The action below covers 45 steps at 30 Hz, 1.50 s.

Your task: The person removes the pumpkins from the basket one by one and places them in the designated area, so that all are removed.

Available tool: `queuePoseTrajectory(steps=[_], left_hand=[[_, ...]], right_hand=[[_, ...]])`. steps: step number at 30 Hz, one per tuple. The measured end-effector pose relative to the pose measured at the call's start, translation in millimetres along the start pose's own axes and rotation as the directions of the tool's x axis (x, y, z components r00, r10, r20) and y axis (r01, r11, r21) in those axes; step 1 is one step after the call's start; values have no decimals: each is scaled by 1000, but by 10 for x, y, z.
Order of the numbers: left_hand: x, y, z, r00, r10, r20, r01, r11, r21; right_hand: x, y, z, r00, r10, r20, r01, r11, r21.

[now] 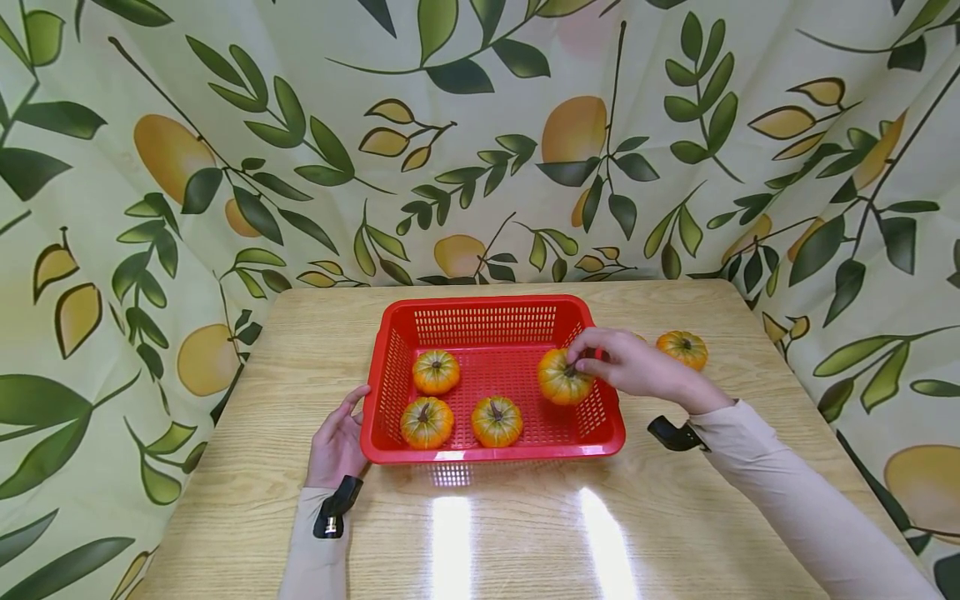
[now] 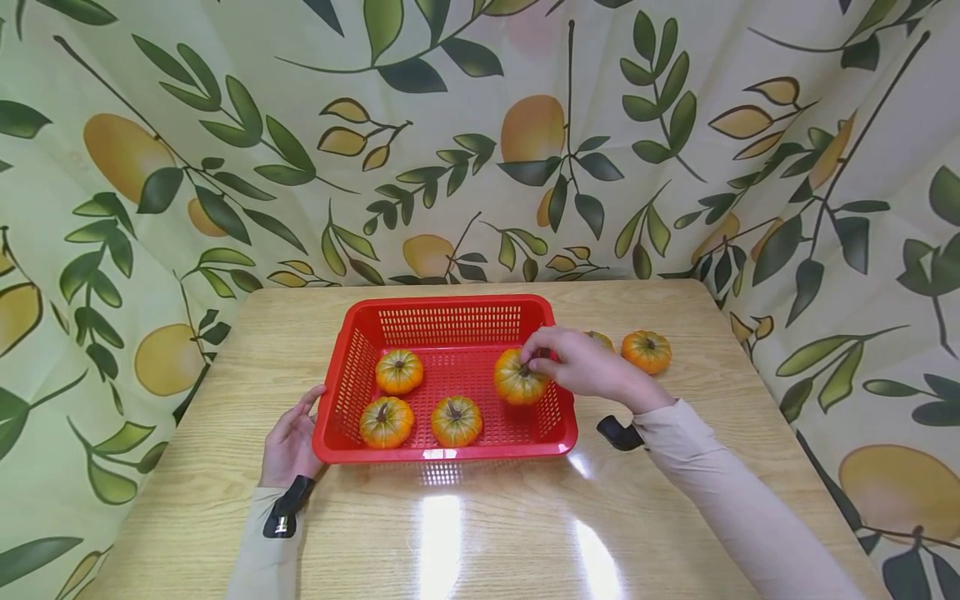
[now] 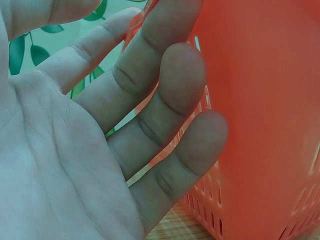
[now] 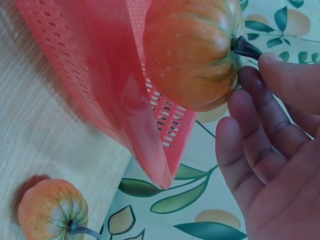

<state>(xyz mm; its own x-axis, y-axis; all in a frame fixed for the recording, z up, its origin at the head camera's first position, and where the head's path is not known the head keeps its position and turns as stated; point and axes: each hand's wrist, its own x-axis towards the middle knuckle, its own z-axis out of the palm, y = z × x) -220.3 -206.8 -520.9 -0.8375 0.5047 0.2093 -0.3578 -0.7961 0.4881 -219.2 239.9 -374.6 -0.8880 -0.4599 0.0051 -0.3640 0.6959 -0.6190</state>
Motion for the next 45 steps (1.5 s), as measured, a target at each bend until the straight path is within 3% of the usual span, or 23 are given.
queuePoseTrajectory(steps=[14,20,36,45], left_hand=[[1,-2,-17,1000,-3,3,3,1000,-1],[5,-4,-32,1000,-1,13,1,1000,-7],[2,1,-5,1000,-6,1,6,1000,-1],[2,6,3,1000,-4,-12,4,1000,0]], right_hand=[[-85,64,-159,997,67,-42,-64,996,59],[-124,81,-216,991,71,-110,-67,997,37],[-239,153,-391,960,93,-264,-104,994,-28],[-294,202,-471,926,94,-365,-116,992,-40]])
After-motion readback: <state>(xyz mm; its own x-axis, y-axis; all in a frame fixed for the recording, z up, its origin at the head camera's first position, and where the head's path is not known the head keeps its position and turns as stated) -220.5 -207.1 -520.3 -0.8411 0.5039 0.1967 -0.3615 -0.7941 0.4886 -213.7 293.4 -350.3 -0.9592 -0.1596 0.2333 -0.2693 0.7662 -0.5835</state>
